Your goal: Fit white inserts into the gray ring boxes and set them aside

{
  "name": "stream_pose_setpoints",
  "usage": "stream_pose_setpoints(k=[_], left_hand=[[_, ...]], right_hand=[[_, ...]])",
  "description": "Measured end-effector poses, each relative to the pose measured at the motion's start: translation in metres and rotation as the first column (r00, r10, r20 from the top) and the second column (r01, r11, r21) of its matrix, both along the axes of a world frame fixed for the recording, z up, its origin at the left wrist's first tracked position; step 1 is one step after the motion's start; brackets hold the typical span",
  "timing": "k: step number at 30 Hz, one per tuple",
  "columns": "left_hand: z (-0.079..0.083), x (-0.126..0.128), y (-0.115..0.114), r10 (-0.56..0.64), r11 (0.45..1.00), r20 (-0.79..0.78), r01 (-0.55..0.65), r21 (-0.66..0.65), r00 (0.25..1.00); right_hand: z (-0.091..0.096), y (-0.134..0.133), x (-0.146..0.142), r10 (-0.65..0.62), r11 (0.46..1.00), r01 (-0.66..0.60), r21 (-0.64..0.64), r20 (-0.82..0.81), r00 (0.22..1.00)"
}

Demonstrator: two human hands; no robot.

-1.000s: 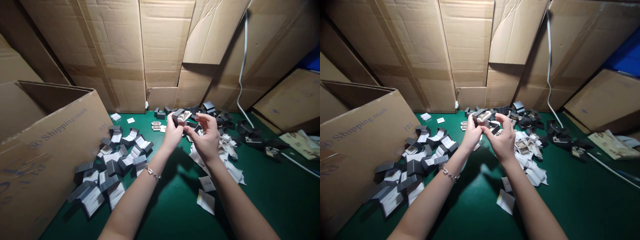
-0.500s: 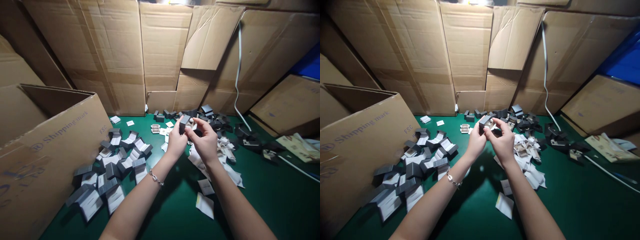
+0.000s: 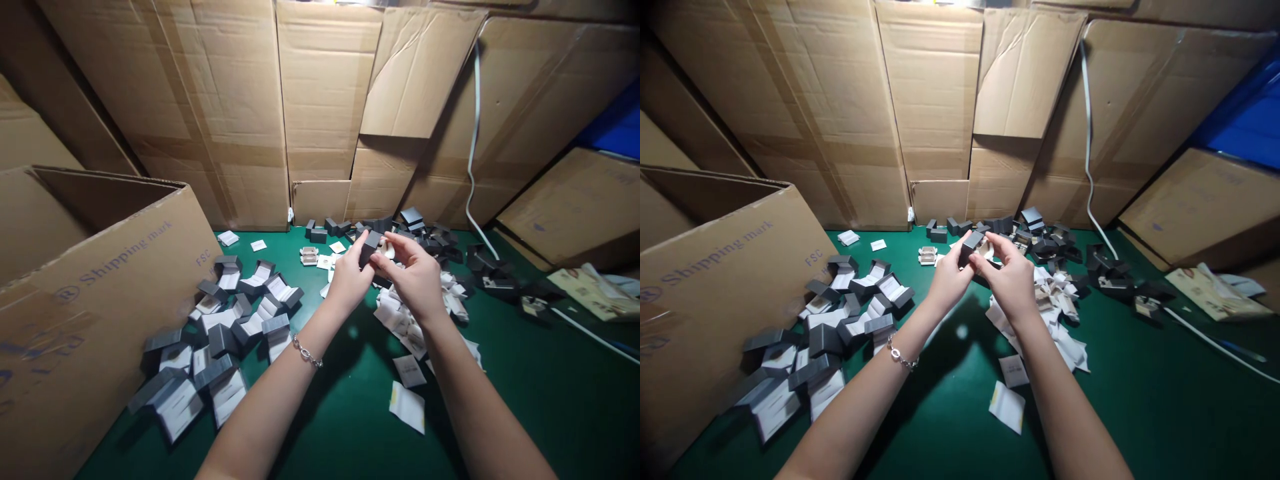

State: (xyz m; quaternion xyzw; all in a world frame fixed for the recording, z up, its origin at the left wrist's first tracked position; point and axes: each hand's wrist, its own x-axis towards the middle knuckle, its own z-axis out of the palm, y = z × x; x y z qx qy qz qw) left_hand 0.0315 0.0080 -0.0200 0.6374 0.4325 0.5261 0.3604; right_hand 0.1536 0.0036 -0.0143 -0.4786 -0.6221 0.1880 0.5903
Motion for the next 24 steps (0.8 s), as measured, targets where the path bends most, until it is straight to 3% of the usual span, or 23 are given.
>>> stream_pose_setpoints(k=[4,10,13,21,24], left_hand=[[0.002,0.000,0.000,-0.024,0.999,0.031,0.025,-0.025,0.999],[0.009,-0.008,0.003,-0.110,0.992,0.077,0.114,-0.046,0.991],[0.011,-0.014,0.004,-0.145,0.988,0.056,0.147,-0.045,0.988],[0.008,-0.020,0.007,-0.206,0.976,-0.037,0.203,-0.074,0.978],[0.011,-0.019,0.005,-0.208,0.974,-0.056,0.201,-0.108,0.977]], right_hand=[[-0.002,-0.001,-0.001,-0.005,0.998,0.006,0.065,-0.020,1.000],[0.003,-0.003,0.005,-0.071,0.952,-0.022,0.304,0.293,0.954],[0.009,-0.004,0.007,-0.074,0.935,-0.068,0.348,0.378,0.923],[0.014,-0.003,0.005,-0.133,0.935,0.007,0.355,0.333,0.934],[0.012,-0.003,0.006,-0.227,0.906,0.093,0.413,0.289,0.930]])
